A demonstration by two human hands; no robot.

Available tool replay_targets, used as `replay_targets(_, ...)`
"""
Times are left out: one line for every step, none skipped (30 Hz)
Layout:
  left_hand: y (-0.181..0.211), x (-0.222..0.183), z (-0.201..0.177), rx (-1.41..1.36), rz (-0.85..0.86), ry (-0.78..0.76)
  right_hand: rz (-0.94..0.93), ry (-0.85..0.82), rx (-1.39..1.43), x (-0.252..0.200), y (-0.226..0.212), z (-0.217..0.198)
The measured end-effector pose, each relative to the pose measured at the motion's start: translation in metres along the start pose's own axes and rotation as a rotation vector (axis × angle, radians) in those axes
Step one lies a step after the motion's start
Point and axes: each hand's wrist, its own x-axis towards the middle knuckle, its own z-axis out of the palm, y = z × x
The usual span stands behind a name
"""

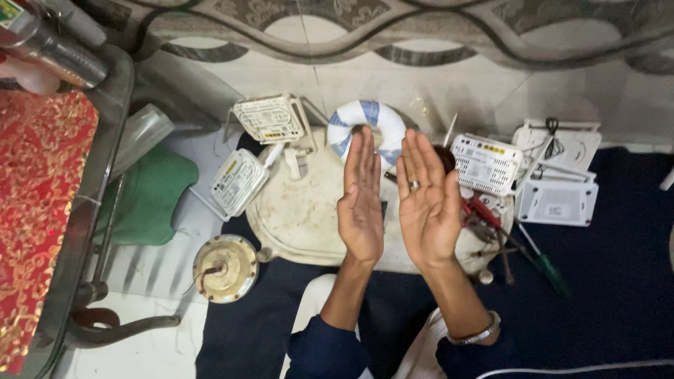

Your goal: The person sits on the floor and works on a small electric motor. They use a screwdriver to loosen parts, then use pliers to adjust wires and components inside the motor housing.

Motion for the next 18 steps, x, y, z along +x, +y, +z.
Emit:
replay_targets(0.000, -0.006, -0.007, 0.000, -0.007, -0.013, -0.008, 0.008, 0.008, -0.006, 0.007, 0.001)
replay_targets(0.000, -0.011, -0.014, 0.001, -0.014, -0.025, -0.017, 0.017, 0.016, -0.013, 0.013, 0.002)
replay_targets(0.001, -0.015, -0.018, -0.001, -0.015, -0.037, -0.026, 0.019, 0.022, -0.017, 0.018, 0.003)
replay_targets(0.002, -0.019, -0.022, 0.011, -0.016, -0.040, -0.031, 0.026, 0.019, -0.021, 0.022, 0.004)
replay_targets(0.004, -0.023, -0.026, 0.028, -0.014, -0.041, -0.034, 0.030, 0.022, -0.026, 0.026, 0.007)
replay_targets(0.007, -0.025, -0.029, 0.044, -0.013, -0.042, -0.037, 0.035, 0.024, -0.030, 0.029, 0.010)
replay_targets(0.009, -0.028, -0.032, 0.052, -0.005, -0.048, -0.045, 0.033, 0.012, -0.034, 0.031, 0.013)
replay_targets(0.010, -0.031, -0.033, 0.060, 0.004, -0.053, -0.054, 0.032, 0.000, -0.037, 0.033, 0.015)
replay_targets(0.011, -0.033, -0.034, 0.064, 0.010, -0.059, -0.062, 0.032, -0.016, -0.041, 0.033, 0.017)
replay_targets(0.013, -0.035, -0.035, 0.066, 0.017, -0.067, -0.065, 0.027, -0.021, -0.043, 0.034, 0.018)
replay_targets(0.014, -0.038, -0.037, 0.064, 0.019, -0.076, -0.068, 0.028, -0.029, -0.045, 0.035, 0.019)
replay_targets(0.016, -0.041, -0.038, 0.063, 0.020, -0.086, -0.071, 0.029, -0.037, -0.048, 0.035, 0.020)
replay_targets(0.017, -0.044, -0.039, 0.065, 0.013, -0.086, -0.074, 0.025, -0.043, -0.051, 0.035, 0.021)
replay_targets(0.019, -0.046, -0.041, 0.068, 0.006, -0.087, -0.078, 0.021, -0.049, -0.053, 0.035, 0.023)
replay_targets(0.021, -0.050, -0.042, 0.069, -0.003, -0.089, -0.083, 0.019, -0.056, -0.056, 0.035, 0.024)
replay_targets(0.022, -0.053, -0.044, 0.065, -0.006, -0.088, -0.085, 0.014, -0.058, -0.059, 0.035, 0.026)
replay_targets(0.024, -0.056, -0.046, 0.061, -0.009, -0.089, -0.089, 0.010, -0.061, -0.063, 0.036, 0.028)
replay_targets(0.026, -0.059, -0.048, 0.056, -0.013, -0.089, -0.093, 0.006, -0.064, -0.066, 0.036, 0.030)
